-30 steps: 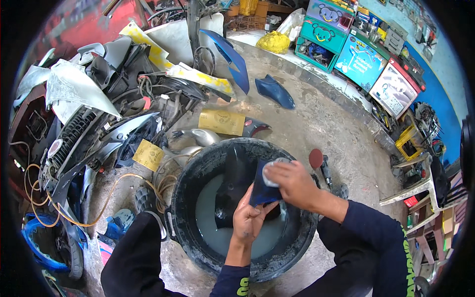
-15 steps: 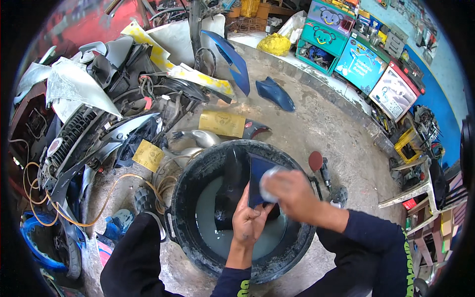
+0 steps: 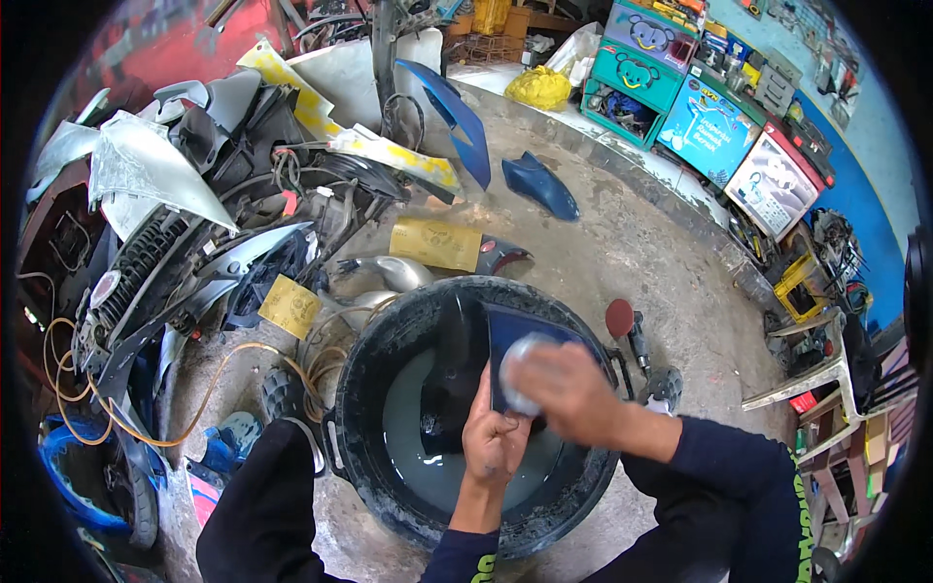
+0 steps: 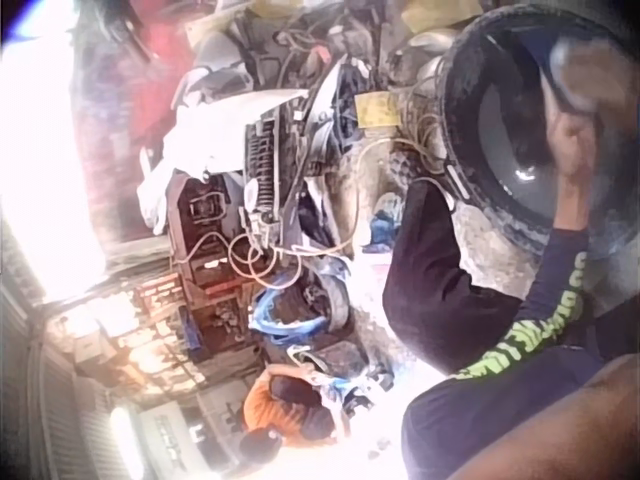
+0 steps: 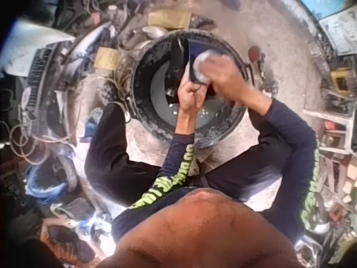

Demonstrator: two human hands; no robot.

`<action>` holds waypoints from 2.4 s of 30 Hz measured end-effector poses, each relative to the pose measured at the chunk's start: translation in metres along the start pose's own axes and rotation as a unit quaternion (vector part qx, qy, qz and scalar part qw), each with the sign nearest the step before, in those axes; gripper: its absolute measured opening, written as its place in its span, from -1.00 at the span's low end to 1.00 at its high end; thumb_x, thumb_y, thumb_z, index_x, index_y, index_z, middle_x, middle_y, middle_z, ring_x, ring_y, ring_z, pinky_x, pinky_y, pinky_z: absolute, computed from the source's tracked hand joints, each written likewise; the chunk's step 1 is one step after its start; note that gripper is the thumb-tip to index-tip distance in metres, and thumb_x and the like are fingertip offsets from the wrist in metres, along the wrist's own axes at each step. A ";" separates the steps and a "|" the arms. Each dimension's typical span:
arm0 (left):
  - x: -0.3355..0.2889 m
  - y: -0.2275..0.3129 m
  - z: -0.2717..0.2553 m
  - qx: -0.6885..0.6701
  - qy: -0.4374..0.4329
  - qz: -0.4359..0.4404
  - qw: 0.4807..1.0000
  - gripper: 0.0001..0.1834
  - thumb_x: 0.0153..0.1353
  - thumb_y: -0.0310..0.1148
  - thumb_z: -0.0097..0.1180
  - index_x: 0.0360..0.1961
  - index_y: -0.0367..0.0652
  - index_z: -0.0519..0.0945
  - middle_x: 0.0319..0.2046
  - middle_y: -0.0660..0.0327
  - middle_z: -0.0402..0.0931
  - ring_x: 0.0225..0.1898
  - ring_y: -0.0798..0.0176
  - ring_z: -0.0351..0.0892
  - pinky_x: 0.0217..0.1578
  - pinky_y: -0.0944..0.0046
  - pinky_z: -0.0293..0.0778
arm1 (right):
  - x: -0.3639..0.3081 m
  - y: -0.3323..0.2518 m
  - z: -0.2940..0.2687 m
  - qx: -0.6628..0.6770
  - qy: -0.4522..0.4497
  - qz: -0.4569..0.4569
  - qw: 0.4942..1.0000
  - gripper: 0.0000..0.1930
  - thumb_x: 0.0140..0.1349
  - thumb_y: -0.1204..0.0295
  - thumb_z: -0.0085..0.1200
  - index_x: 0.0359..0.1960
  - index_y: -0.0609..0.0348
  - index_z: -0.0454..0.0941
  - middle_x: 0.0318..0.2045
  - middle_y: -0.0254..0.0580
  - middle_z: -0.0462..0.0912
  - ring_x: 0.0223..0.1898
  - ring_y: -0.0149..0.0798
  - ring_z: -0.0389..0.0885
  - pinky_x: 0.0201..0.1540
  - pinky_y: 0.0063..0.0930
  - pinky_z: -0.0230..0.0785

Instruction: The person sands motorcycle plastic parts by hand inside a bucket of water using a sanding block, then dips a different blue part into the water and continues sanding its surface.

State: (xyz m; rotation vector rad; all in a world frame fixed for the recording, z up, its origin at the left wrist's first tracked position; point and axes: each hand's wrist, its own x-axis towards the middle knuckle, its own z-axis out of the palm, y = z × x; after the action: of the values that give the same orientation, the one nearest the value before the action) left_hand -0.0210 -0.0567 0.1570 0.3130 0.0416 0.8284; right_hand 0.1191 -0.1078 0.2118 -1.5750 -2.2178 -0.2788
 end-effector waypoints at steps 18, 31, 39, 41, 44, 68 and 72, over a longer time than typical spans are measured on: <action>0.006 -0.019 -0.017 -0.062 -0.001 -0.017 0.998 -0.03 -0.11 -0.56 -0.22 0.50 -0.26 0.02 0.41 -0.05 0.17 0.47 -0.07 0.11 0.48 -0.15 -0.03 | -0.007 0.030 0.026 0.056 -0.037 0.138 0.988 -0.50 -0.10 0.51 0.18 0.01 0.15 0.61 0.04 -0.25 0.64 0.04 -0.09 0.57 0.02 -0.11 0.36; 0.004 -0.011 0.002 -0.053 0.007 -0.009 0.999 -0.08 -0.05 -0.51 -0.21 0.49 -0.28 0.04 0.38 -0.06 0.22 0.42 -0.04 0.23 0.45 -0.12 0.09 | -0.006 0.029 0.000 -0.079 -0.002 0.071 0.994 -0.41 -0.10 0.48 0.22 0.11 0.13 0.57 0.11 -0.27 0.61 0.15 -0.12 0.50 0.05 -0.12 0.31; 0.004 -0.008 0.002 -0.011 0.032 0.018 0.999 -0.03 -0.11 -0.53 -0.24 0.50 -0.31 -0.01 0.36 -0.10 0.22 0.39 -0.08 0.26 0.44 -0.08 0.13 | 0.001 0.017 0.000 -0.076 -0.036 0.074 0.994 -0.45 -0.05 0.47 0.19 0.09 0.18 0.57 0.12 -0.21 0.60 0.13 -0.12 0.52 0.04 -0.18 0.33; -0.002 -0.001 -0.003 -0.004 0.031 0.005 1.000 -0.03 -0.11 -0.54 -0.25 0.50 -0.32 -0.01 0.37 -0.09 0.21 0.41 -0.08 0.22 0.45 -0.12 0.10 | 0.001 -0.006 -0.005 -0.036 -0.030 0.003 0.999 -0.47 -0.04 0.48 0.17 0.08 0.18 0.57 0.13 -0.18 0.60 0.10 -0.09 0.52 0.03 -0.21 0.34; 0.002 0.000 -0.005 -0.014 -0.011 -0.007 1.000 -0.03 -0.11 -0.58 -0.28 0.50 -0.33 -0.01 0.40 -0.09 0.17 0.45 -0.08 0.15 0.46 -0.17 0.05 | 0.006 -0.003 -0.006 0.001 -0.008 -0.061 0.998 -0.49 -0.03 0.49 0.16 0.07 0.19 0.58 0.13 -0.17 0.61 0.08 -0.08 0.53 0.00 -0.23 0.35; 0.000 -0.005 -0.003 0.029 0.003 0.011 1.000 -0.04 -0.11 -0.49 -0.21 0.48 -0.37 0.02 0.38 -0.09 0.21 0.41 -0.06 0.23 0.46 -0.12 0.06 | 0.004 0.013 0.001 -0.037 0.036 -0.033 0.998 -0.49 -0.09 0.46 0.21 0.03 0.11 0.63 0.13 -0.23 0.62 0.02 -0.16 0.55 -0.04 -0.25 0.38; 0.000 -0.006 0.000 0.006 0.001 0.006 1.000 -0.05 -0.11 -0.47 -0.20 0.47 -0.37 0.02 0.35 -0.10 0.24 0.40 -0.08 0.25 0.46 -0.08 0.09 | 0.005 0.003 -0.011 -0.100 0.003 0.053 0.994 -0.49 -0.09 0.45 0.22 0.03 0.12 0.63 0.12 -0.23 0.62 0.02 -0.17 0.54 -0.04 -0.25 0.37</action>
State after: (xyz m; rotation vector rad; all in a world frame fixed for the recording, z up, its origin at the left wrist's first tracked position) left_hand -0.0170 -0.0607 0.1552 0.3241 0.0462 0.8402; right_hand 0.1230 -0.1061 0.2234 -1.7865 -2.1477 -0.4878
